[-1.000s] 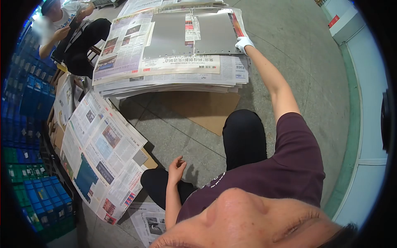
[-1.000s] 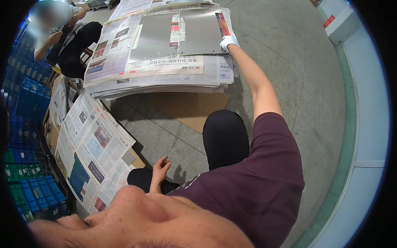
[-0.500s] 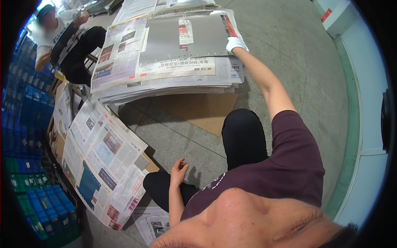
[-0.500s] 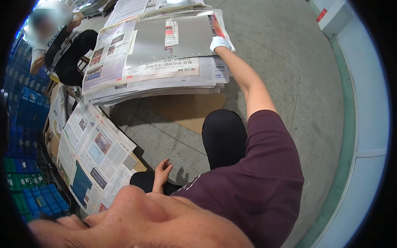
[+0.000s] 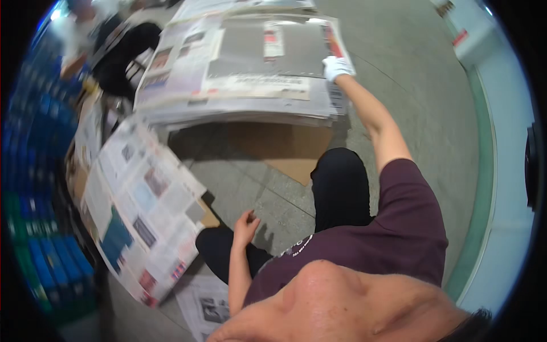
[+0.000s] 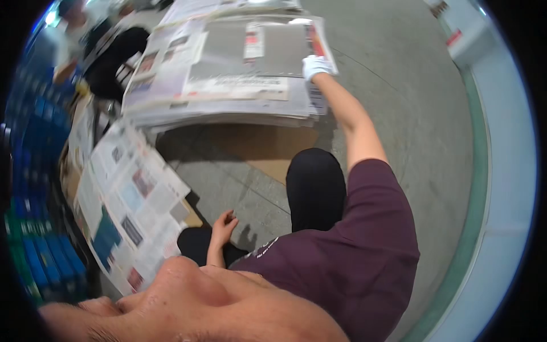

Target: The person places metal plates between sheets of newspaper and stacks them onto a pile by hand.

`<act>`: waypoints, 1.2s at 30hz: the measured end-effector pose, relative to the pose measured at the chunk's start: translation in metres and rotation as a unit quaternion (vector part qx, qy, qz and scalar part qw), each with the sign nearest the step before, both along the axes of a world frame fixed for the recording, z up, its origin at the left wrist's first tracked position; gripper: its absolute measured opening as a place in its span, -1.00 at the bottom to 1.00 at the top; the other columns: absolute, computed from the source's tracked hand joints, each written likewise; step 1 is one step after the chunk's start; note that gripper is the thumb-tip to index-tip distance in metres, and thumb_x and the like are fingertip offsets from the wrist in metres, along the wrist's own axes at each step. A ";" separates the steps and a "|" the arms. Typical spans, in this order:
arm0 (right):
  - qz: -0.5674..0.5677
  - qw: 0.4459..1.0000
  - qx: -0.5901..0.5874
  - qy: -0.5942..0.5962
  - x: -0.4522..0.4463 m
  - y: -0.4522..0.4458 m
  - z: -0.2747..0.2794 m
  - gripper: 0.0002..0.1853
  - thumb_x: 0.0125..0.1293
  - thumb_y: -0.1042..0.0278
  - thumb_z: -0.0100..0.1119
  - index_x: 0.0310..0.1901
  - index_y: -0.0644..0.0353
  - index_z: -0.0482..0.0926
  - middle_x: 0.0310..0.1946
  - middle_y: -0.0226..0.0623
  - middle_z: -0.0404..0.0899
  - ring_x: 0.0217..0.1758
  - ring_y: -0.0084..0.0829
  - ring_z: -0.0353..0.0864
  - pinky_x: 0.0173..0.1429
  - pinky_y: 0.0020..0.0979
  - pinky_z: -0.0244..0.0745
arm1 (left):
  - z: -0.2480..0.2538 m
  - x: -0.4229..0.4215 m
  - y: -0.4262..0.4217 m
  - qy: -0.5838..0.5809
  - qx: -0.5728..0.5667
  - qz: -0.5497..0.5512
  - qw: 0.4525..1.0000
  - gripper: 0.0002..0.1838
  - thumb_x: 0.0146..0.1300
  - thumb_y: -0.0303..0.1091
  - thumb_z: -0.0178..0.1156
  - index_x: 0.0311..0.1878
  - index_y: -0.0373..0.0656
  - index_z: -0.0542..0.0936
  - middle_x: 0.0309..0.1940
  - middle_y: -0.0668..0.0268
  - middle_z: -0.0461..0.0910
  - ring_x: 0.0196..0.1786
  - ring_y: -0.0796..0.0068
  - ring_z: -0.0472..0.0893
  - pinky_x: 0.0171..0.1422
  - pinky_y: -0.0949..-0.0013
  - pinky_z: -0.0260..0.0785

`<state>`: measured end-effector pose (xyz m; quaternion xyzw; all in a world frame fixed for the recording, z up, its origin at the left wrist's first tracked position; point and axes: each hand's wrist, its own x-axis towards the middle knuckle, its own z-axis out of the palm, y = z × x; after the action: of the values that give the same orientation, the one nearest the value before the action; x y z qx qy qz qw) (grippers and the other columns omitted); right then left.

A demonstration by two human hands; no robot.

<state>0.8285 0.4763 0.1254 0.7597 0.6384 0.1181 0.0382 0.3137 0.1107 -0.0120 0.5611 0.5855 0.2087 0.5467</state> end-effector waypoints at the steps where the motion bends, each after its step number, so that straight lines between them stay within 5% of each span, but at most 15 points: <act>1: 0.002 1.000 0.021 0.014 -0.031 -0.024 0.038 -0.73 0.14 0.39 -0.05 -0.21 0.13 0.63 -0.13 -0.06 0.60 -0.02 -0.07 0.60 0.00 -0.08 0.52 | 0.001 0.000 0.000 0.012 0.008 -0.005 1.000 -0.47 0.12 -0.29 0.27 0.18 -0.23 0.45 -0.10 0.06 0.61 -0.01 0.26 0.60 0.07 0.28 0.42; 4: 0.241 0.953 0.171 0.062 -0.055 -0.049 0.024 -0.66 0.16 0.35 -0.01 -0.02 0.13 0.54 0.04 -0.07 0.51 0.04 -0.05 0.52 0.12 -0.18 0.44 | 0.020 0.003 0.005 0.058 0.039 -0.007 0.998 -0.47 0.08 -0.23 0.28 0.13 -0.21 0.48 -0.08 0.03 0.60 -0.01 0.12 0.59 0.04 0.22 0.43; 6: 0.248 0.950 -0.011 0.190 -0.102 -0.075 0.023 -0.66 0.18 0.28 0.02 0.00 0.06 0.55 -0.02 -0.06 0.54 0.03 -0.05 0.51 0.14 -0.22 0.41 | 0.021 0.003 0.008 0.062 0.044 -0.014 0.997 -0.47 0.09 -0.20 0.26 0.13 -0.20 0.48 -0.07 0.02 0.60 0.00 0.08 0.58 0.06 0.19 0.42; 7: 0.275 0.906 -0.176 0.269 -0.140 -0.104 0.045 -0.67 0.18 0.27 0.04 -0.02 0.08 0.56 -0.05 -0.08 0.56 0.03 -0.05 0.51 0.15 -0.26 0.40 | 0.030 0.002 0.009 0.064 0.048 -0.019 0.997 -0.47 0.09 -0.19 0.25 0.13 -0.19 0.48 -0.07 0.02 0.60 0.00 0.07 0.58 0.08 0.18 0.41; 9: 0.415 0.800 -0.351 0.255 -0.180 -0.141 0.052 -0.64 0.17 0.25 0.07 0.00 0.12 0.57 -0.02 -0.10 0.56 0.07 -0.11 0.52 0.19 -0.29 0.38 | 0.035 0.003 0.010 0.047 0.060 -0.025 0.997 -0.48 0.11 -0.22 0.23 0.15 -0.20 0.47 -0.06 0.04 0.59 -0.02 0.09 0.59 0.06 0.21 0.42; 11: 0.386 0.756 -0.517 0.115 -0.243 -0.179 0.084 -0.56 0.16 0.21 0.09 0.08 0.15 0.53 0.06 -0.11 0.53 0.08 -0.11 0.52 0.20 -0.28 0.38 | 0.035 0.003 0.010 0.041 0.080 -0.042 0.995 -0.48 0.11 -0.22 0.22 0.16 -0.19 0.46 -0.06 0.04 0.59 -0.01 0.08 0.58 0.08 0.20 0.41; 20: 0.549 0.718 -0.423 0.066 -0.370 -0.247 0.148 -0.62 0.14 0.27 0.17 0.03 0.09 0.55 0.03 -0.23 0.55 0.00 -0.12 0.55 0.09 -0.23 0.46 | 0.066 -0.009 -0.015 0.012 0.073 -0.031 0.997 -0.48 0.10 -0.18 0.21 0.15 -0.14 0.47 -0.06 0.06 0.59 0.04 0.06 0.55 0.14 0.16 0.37; 31: 0.635 0.627 -0.452 0.011 -0.469 -0.218 0.127 -0.63 0.16 0.27 0.07 0.01 0.10 0.57 -0.07 -0.14 0.59 -0.04 -0.09 0.57 0.05 -0.21 0.46 | 0.079 -0.031 -0.016 -0.009 0.062 0.137 0.989 -0.48 0.11 -0.24 0.26 0.16 -0.18 0.46 -0.08 0.01 0.60 0.01 0.08 0.58 0.08 0.20 0.40; 36: 0.703 0.589 -0.358 0.177 -0.511 -0.222 0.089 -0.65 0.19 0.18 0.06 -0.01 0.08 0.58 -0.17 -0.11 0.62 -0.13 -0.10 0.59 -0.06 -0.20 0.46 | 0.034 -0.049 -0.016 -0.019 0.119 0.266 0.956 -0.63 0.18 -0.39 0.23 0.06 -0.28 0.52 -0.22 0.17 0.64 -0.14 0.46 0.60 -0.04 0.42 0.42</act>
<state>0.3173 0.2538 0.2147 0.0060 0.9587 -0.2668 0.0983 0.2644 0.0949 0.0216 0.4422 0.6739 0.4252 0.4117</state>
